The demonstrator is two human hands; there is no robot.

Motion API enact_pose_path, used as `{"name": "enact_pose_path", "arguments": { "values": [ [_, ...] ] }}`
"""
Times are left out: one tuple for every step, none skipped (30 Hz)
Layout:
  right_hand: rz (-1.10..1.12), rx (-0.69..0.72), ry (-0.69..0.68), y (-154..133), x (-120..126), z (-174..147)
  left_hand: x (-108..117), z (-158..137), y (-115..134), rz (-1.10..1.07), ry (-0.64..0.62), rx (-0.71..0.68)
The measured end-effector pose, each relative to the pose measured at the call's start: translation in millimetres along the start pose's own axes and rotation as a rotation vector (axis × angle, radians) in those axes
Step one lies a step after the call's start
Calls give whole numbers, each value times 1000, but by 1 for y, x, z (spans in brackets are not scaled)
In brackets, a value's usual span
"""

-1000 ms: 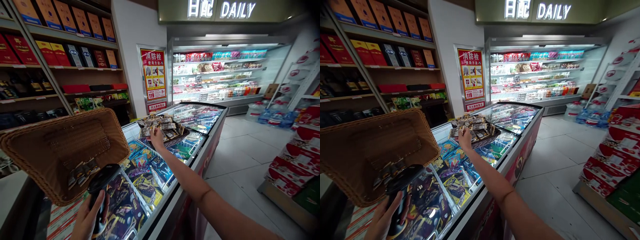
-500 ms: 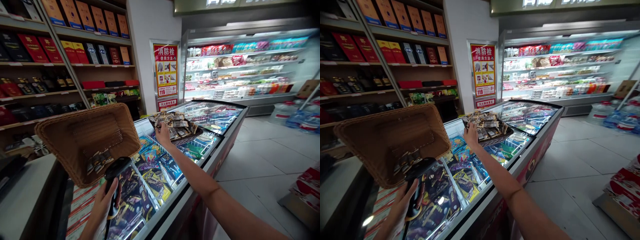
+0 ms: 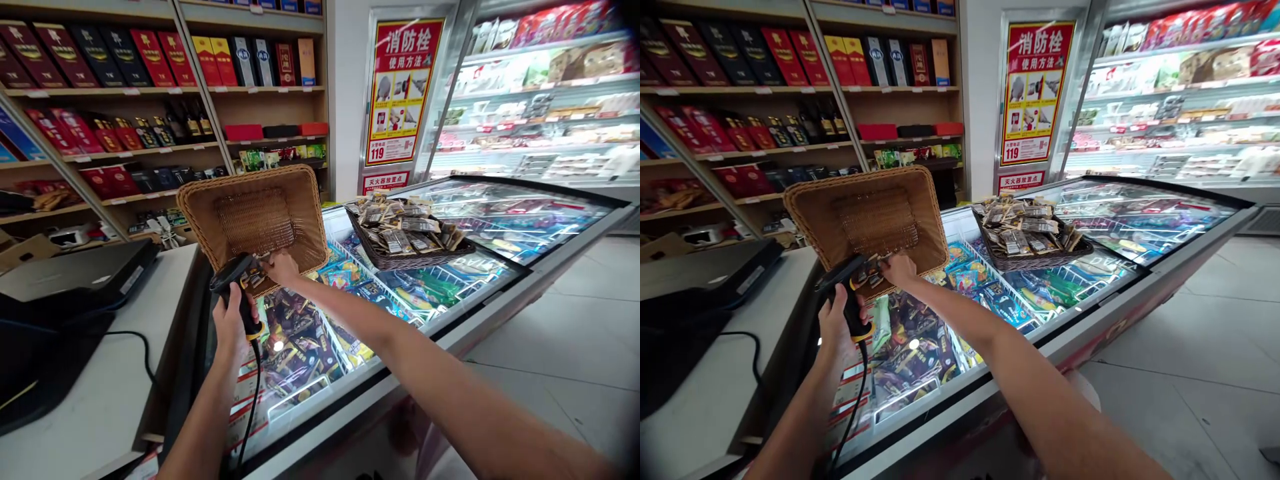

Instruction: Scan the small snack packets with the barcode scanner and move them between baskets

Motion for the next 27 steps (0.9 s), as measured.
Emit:
{"name": "enact_pose_path", "arguments": {
  "values": [
    [26, -24, 20, -6, -7, 5, 1, 1, 0, -2, 6, 1],
    [44, -42, 41, -11, -13, 10, 2, 1, 0, -7, 10, 4],
    [59, -61, 62, -15, -17, 13, 3, 2, -1, -12, 8, 12],
    [76, -89, 78, -17, -21, 15, 3, 2, -2, -16, 3, 21],
    [104, -130, 82, -16, -23, 15, 3, 2, -3, -19, -4, 31],
    [150, -176, 80, -14, -24, 14, 2, 2, -3, -21, -12, 39],
    [215, -221, 80, -9, -22, 11, 1, 1, -3, -20, -18, 46],
    [290, -259, 91, -3, -18, 8, 0, 0, -3, -17, -21, 53],
    [364, -285, 120, 3, -11, 4, -1, 0, -3, -12, -22, 58],
    [431, -295, 168, 11, -1, -1, -2, -1, -3, -7, -21, 61],
    [489, -291, 234, 19, 13, -7, -2, -2, -2, -3, -23, 63],
    [540, -279, 305, 27, 28, -14, -4, -2, -3, -1, -27, 63],
    [593, -264, 364, 36, 43, -22, -5, -3, -3, 1, -35, 62],
    [651, -244, 406, 44, 57, -31, -6, -3, -4, 2, -46, 59],
    [711, -224, 435, 51, 70, -40, -8, -3, -5, 3, -59, 57],
    [765, -208, 456, 59, 82, -50, -10, -4, -7, 9, -75, 58],
    [807, -199, 476, 66, 93, -59, -12, -5, -10, 18, -94, 67],
    [833, -198, 496, 73, 102, -68, -14, -6, -13, 30, -115, 79],
    [849, -206, 517, 81, 109, -76, -17, -7, -15, 42, -140, 94],
    [861, -225, 538, 87, 115, -82, -20, -9, -18, 56, -169, 109],
    [872, -247, 550, 93, 119, -86, -23, -11, -20, 74, -200, 122],
    [883, -266, 554, 98, 121, -88, -26, -14, -22, 97, -232, 133],
    [888, -277, 556, 102, 123, -88, -29, -16, -23, 124, -267, 140],
    [884, -277, 560, 105, 125, -87, -31, -19, -24, 154, -304, 145],
    [874, -268, 572, 107, 127, -85, -34, -22, -25, 189, -344, 150],
    [859, -256, 588, 109, 129, -84, -37, -24, -26, 225, -387, 155],
    [845, -247, 606, 110, 131, -83, -40, -27, -26, 260, -432, 156]
  ]
}}
Point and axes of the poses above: each hand's wrist, its own z-axis towards the middle knuckle, its own x-axis out of the back of the hand, y = z × x, the point moved 6 cm from there along z, towards the middle knuckle, and after that the axes turned 8 degrees about x, right-handed, at the moved point
